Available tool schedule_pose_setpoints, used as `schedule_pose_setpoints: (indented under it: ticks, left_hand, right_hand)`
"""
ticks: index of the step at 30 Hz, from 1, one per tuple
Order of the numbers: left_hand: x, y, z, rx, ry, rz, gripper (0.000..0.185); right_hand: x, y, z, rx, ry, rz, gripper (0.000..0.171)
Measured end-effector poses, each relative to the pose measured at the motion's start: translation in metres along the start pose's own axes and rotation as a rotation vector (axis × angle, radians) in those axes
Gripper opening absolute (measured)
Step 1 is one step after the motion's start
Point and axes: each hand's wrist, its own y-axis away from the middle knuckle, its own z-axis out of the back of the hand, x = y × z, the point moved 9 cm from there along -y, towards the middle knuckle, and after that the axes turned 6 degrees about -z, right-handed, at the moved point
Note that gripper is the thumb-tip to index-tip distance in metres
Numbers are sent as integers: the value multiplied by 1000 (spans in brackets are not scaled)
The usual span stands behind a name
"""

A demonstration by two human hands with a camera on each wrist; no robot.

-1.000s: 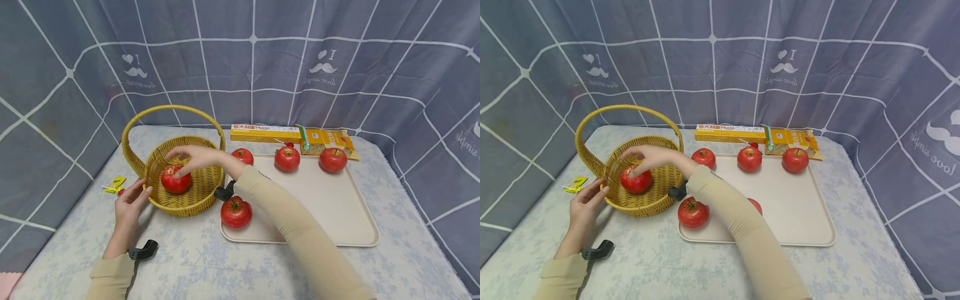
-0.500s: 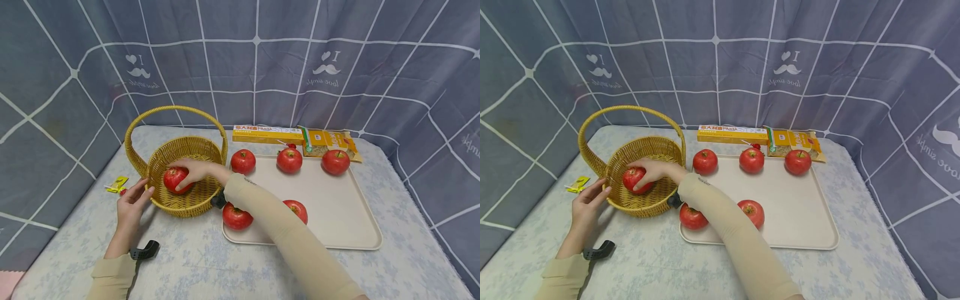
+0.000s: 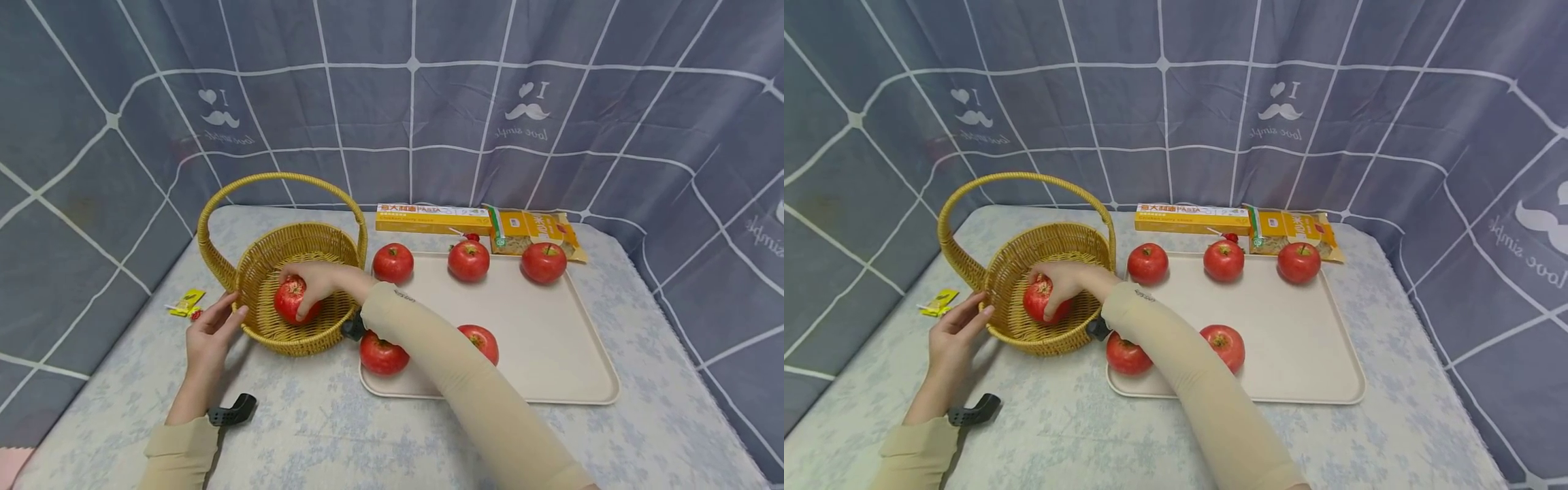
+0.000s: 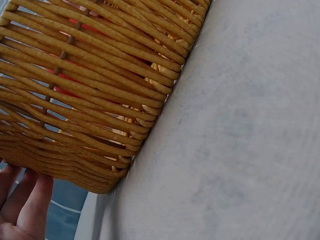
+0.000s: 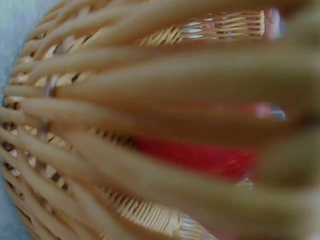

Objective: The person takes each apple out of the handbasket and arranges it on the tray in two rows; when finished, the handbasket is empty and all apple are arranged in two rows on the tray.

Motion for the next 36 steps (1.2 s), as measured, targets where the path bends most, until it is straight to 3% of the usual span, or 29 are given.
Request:
schedule_pose_setpoints:
  ticks: [5,9,13,19,23,28,32,36]
  left_hand:
    - [-1,1,0,1,-11,3,44]
    - [-2,1,0,6,-11,6,44]
    - [-2,2,1,-2,-15,5,43]
    - [-2,2,3,-22,-7,4,41]
    - [-1,2,4,-32,-1,6,41]
    - [0,2,1,-21,13,-1,41]
    - [-1,2,1,-31,18,-17,38]
    - [0,2,1,-32,18,-25,38]
  right_hand:
    - [7,12,13,-30,6,20,81]
    - [14,35,31,-75,-21,54,77]
    - [22,70,54,-128,-126,133,72]
    - [13,133,84,-244,-242,250,80]
    - [-13,180,97,-348,-282,195,85]
    - [-57,244,105,-506,-333,130,79]
    - [-97,291,99,-609,-396,97,79]
    - [-136,333,85,-691,-372,18,78]
